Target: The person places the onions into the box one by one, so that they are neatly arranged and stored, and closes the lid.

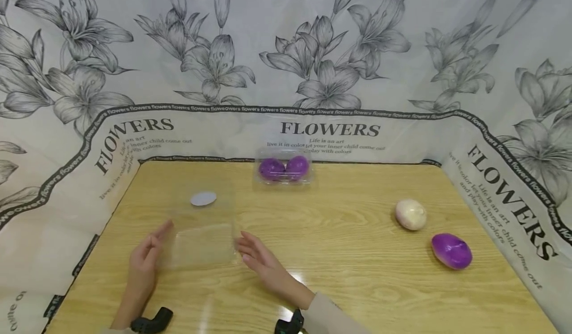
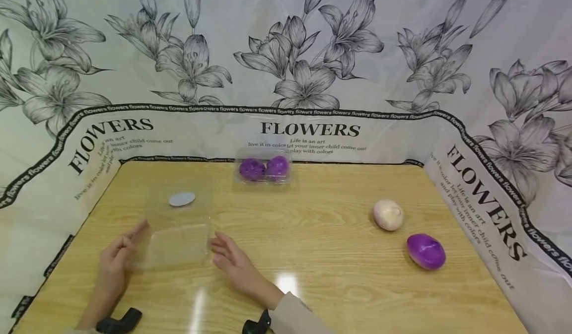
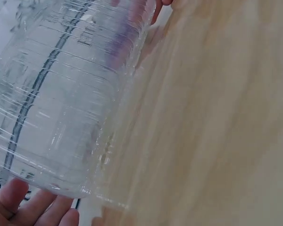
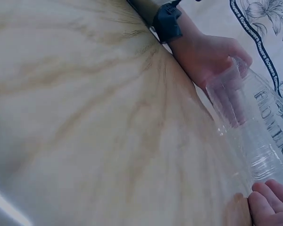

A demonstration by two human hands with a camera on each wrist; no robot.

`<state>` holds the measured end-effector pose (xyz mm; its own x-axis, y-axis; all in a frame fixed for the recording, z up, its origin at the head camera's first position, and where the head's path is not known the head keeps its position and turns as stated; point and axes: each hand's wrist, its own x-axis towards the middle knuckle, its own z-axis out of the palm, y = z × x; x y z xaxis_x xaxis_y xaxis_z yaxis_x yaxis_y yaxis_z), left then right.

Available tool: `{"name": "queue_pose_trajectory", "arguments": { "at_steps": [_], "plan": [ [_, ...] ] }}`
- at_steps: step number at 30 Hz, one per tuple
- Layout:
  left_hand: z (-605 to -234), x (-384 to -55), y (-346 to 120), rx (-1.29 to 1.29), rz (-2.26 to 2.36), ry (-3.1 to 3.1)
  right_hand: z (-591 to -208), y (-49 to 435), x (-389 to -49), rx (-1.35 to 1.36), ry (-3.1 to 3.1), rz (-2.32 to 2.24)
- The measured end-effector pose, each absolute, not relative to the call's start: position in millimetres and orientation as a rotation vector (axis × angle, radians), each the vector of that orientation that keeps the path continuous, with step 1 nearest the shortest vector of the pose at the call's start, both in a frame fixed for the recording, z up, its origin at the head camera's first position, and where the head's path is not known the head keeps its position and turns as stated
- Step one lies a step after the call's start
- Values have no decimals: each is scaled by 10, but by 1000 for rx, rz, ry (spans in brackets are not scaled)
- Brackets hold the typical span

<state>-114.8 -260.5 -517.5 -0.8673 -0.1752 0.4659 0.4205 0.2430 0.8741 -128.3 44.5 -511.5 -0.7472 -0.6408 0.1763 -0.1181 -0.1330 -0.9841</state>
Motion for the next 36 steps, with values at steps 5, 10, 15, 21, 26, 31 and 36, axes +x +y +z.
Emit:
{"name": "queue_pose_trajectory", "arguments": {
  "at_steps": [5,10,15,21,26,31,36],
  "plan": [
    [-5211,-1070,-2384,-452,-1733,-1997,-5126,740,-1209,-895,1864,-1989],
    [-5247,-956,-2213,-590,-1788,-2049,-5132,1004,-1121,-926,1920,-1993],
    [-5257,-876,-2032,-657,-1780,-2147,-5141,1256,-1071,-961,1987,-2005],
    [-5291,-861,-1766,-753,-1801,-2148,-5165,1569,-1100,-1004,2080,-2021],
    [-5259,-933,-1476,-749,-1785,-2237,-5166,1812,-1162,-968,2232,-2030],
    [-5269,-1076,-1280,-808,-1673,-2282,-5151,1970,-1219,-913,2360,-2031],
    [-5264,-1203,-1188,-876,-1561,-2265,-5150,2043,-1221,-879,2384,-2048]
  ]
}}
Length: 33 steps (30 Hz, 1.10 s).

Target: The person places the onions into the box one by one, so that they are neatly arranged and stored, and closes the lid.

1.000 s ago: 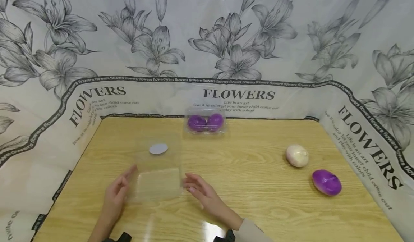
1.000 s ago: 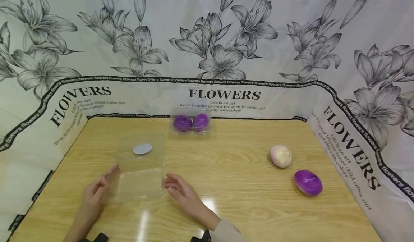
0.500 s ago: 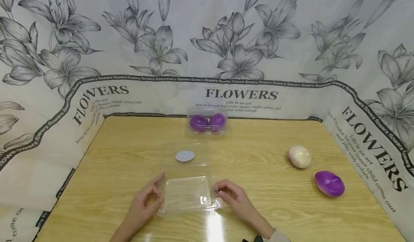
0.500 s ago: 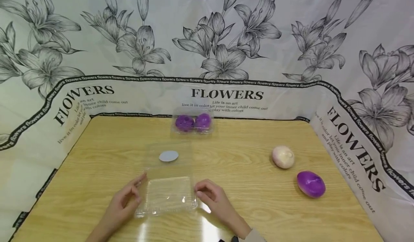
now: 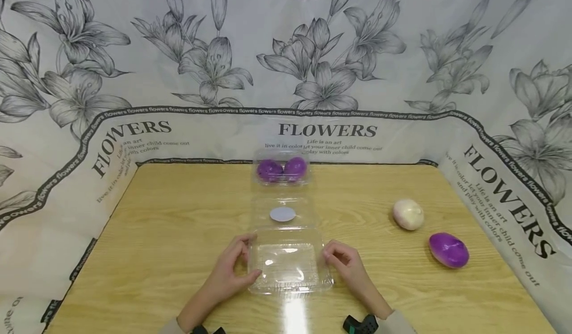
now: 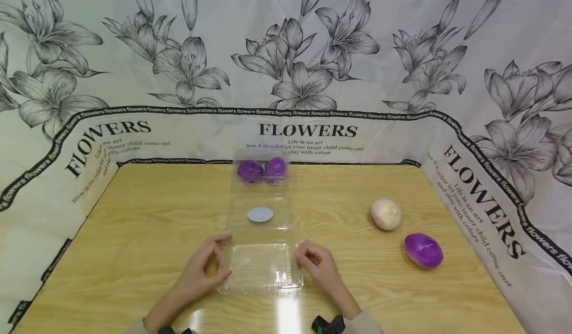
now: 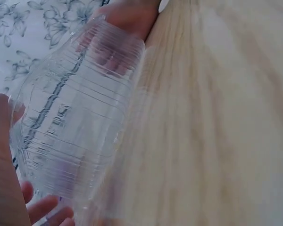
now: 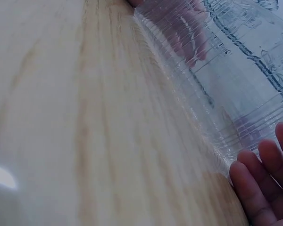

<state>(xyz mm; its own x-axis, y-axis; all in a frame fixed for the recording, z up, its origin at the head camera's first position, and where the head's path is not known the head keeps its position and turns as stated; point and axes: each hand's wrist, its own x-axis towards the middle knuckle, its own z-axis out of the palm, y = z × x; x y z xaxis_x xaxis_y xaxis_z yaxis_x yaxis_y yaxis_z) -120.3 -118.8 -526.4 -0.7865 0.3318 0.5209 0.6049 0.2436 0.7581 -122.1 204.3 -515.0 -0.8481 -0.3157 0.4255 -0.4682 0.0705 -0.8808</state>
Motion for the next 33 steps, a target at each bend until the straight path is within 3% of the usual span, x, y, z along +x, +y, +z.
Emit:
{"name": "queue_pose_trajectory", "arguments": {
  "at_steps": [6,15,24,33],
  "plan": [
    [-5247,-1197,-1224,-810,-1487,-2292,-5183,2043,-1197,858,-2212,1956],
    [-5274,-1214,-1258,-975,-1490,-2351,-5161,2041,-1209,833,-2205,1909],
    [-5259,-1229,-1225,-1032,-1535,-2349,-5016,2226,-1420,397,-1948,1917],
    [-5249,-1208,-1239,-1039,-1543,-2333,-4562,2689,-1759,-26,-1697,1683]
  ]
}}
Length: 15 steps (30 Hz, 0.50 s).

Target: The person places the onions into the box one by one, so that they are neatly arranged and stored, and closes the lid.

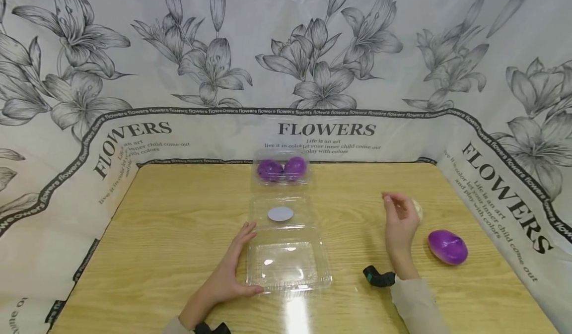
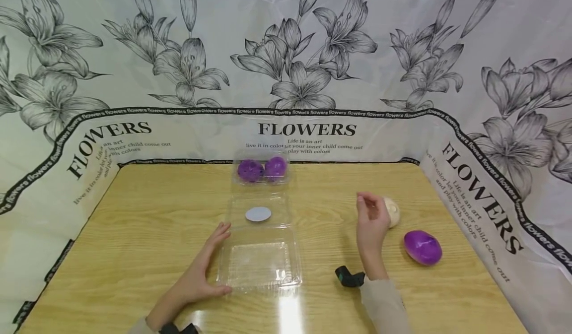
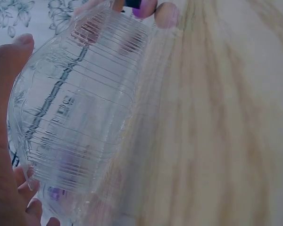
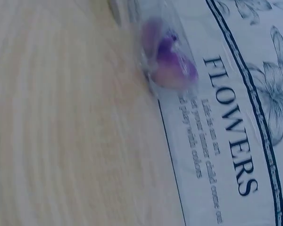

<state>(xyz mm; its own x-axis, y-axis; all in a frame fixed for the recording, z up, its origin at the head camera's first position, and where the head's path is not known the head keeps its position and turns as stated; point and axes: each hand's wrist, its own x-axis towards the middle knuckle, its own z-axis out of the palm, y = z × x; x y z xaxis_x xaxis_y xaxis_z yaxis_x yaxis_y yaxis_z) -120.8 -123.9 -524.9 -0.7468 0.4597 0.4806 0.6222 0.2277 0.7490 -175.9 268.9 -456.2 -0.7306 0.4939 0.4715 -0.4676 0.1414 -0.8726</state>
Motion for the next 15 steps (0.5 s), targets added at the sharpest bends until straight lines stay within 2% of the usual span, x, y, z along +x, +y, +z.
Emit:
{"name": "queue_pose_trajectory", "arguments": {
  "at_steps": [6,15],
  "plan": [
    [-5247,-1190,-1254,-1010,-1561,-2365,-4571,2998,-1911,-373,-1770,1385],
    [-5250,-1215,-1249,-1027,-1550,-2323,-4859,3134,-1938,-588,-1895,1360]
  ]
}}
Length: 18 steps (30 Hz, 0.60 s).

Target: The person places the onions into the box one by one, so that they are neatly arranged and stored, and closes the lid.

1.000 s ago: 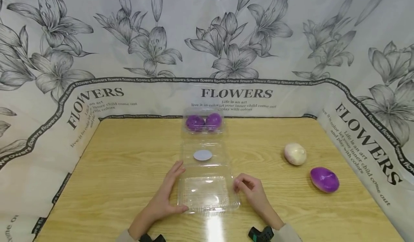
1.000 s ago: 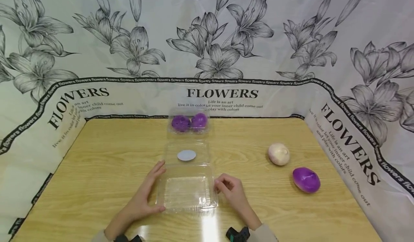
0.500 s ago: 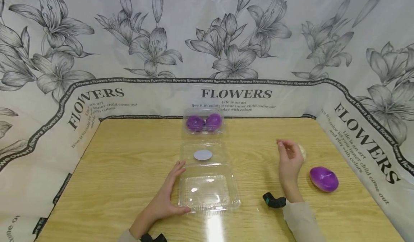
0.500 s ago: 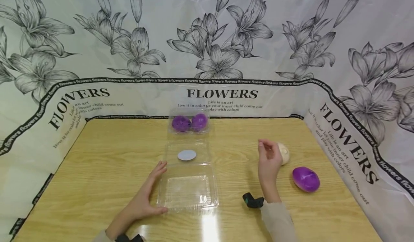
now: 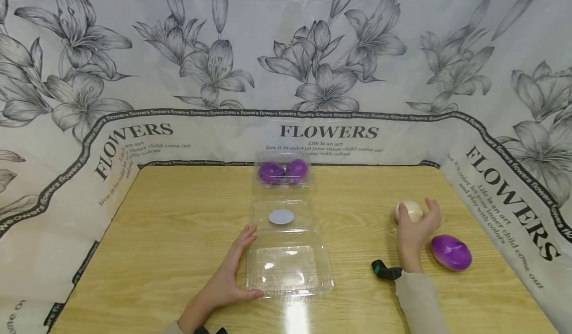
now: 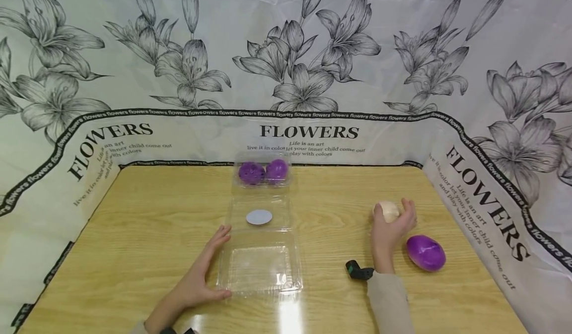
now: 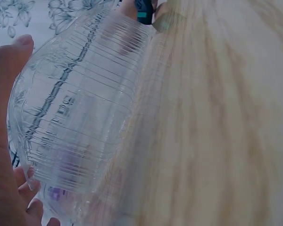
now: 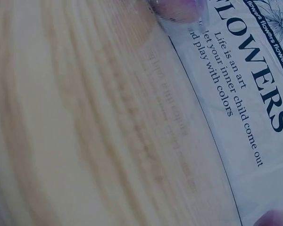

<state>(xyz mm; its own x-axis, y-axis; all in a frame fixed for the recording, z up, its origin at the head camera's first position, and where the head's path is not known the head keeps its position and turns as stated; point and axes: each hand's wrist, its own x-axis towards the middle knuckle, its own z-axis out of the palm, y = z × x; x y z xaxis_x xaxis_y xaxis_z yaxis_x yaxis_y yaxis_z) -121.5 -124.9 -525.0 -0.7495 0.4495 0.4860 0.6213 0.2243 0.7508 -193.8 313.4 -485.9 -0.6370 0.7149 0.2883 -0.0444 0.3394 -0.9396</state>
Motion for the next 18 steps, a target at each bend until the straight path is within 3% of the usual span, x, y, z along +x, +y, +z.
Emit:
{"name": "queue_pose_trajectory", "arguments": {
  "at_steps": [7,18],
  "plan": [
    [-5261,-1211,-1247,-1020,-1551,-2320,-4969,3160,-1950,-775,-2031,1405],
    [-5245,-1206,-1251,-1014,-1564,-2340,-5014,3135,-1971,-772,-2009,1512]
  ]
}}
